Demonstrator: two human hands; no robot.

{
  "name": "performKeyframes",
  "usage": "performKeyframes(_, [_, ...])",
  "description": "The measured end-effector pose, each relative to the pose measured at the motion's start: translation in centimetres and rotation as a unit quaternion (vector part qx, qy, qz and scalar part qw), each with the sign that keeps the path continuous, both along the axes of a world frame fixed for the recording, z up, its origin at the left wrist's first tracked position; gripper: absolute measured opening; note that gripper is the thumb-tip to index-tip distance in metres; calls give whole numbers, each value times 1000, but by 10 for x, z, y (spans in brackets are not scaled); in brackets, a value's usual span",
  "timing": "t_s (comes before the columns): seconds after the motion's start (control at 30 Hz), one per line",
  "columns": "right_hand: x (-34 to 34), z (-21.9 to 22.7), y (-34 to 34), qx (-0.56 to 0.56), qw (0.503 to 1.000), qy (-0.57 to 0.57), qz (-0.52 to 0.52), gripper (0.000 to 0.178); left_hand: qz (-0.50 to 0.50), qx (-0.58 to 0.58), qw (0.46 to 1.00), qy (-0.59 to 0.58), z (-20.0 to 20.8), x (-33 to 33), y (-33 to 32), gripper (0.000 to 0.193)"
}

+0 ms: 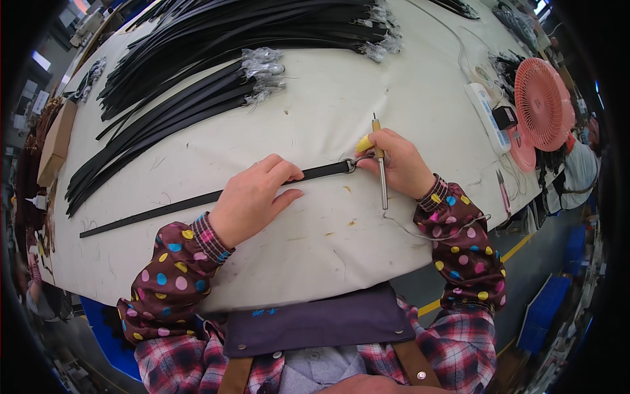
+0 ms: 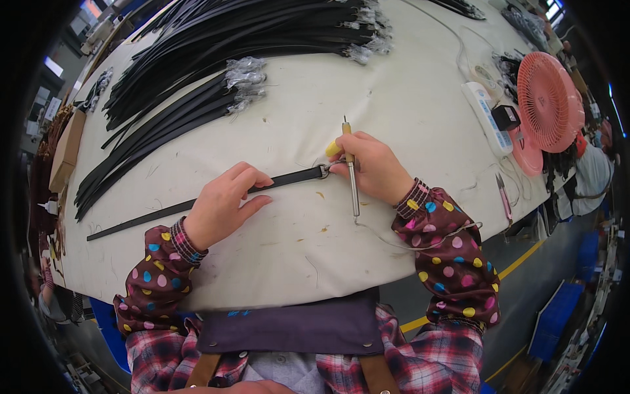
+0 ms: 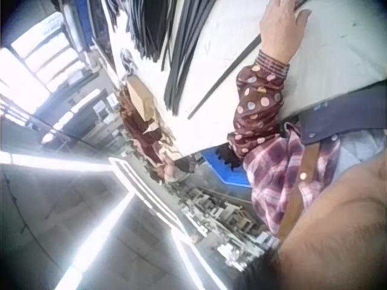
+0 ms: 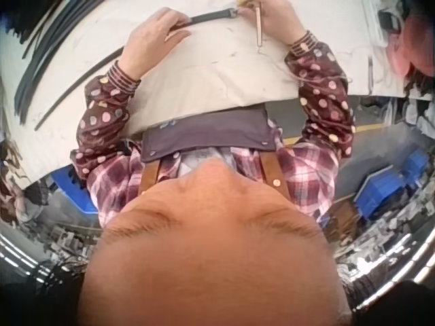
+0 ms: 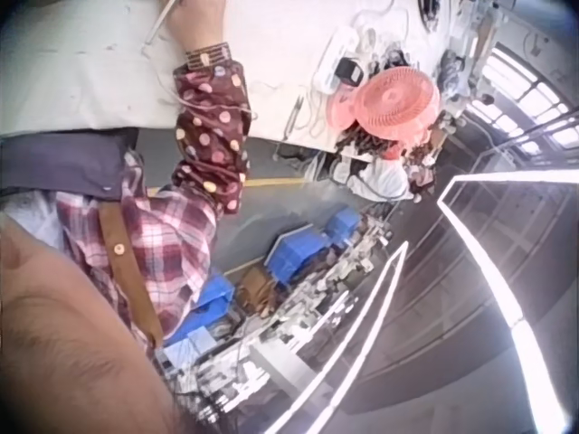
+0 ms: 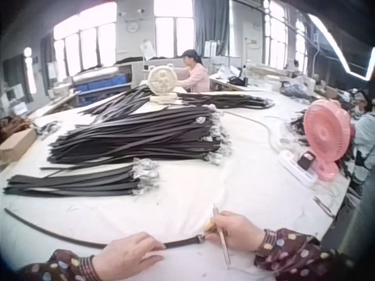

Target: The person uses a yellow-handled awl to stitch a black strap on a white work surface. They repeatedly pierce the strap and pull thread through, then set the finished strap aside and pick up another from a pile to continue stitching.

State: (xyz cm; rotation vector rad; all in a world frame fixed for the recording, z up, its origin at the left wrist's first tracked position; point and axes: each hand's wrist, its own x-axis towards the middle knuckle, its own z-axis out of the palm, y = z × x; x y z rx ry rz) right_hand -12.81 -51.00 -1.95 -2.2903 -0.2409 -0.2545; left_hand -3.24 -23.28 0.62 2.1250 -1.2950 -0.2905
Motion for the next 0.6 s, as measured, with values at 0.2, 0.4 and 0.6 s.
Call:
performKeyframes(0.2, [-1, -9, 2, 95, 995, 18, -5, 22, -14, -23, 999, 29, -20, -5, -61, 25])
performKeyframes(0.4, [-8, 3, 8, 276, 960, -13, -47, 28, -1, 37, 986, 161, -14, 5, -65, 19])
performKeyframes(0.6, [-7, 7, 30, 227, 972, 35, -47, 16, 57, -4, 922, 382, -17, 16, -55, 13])
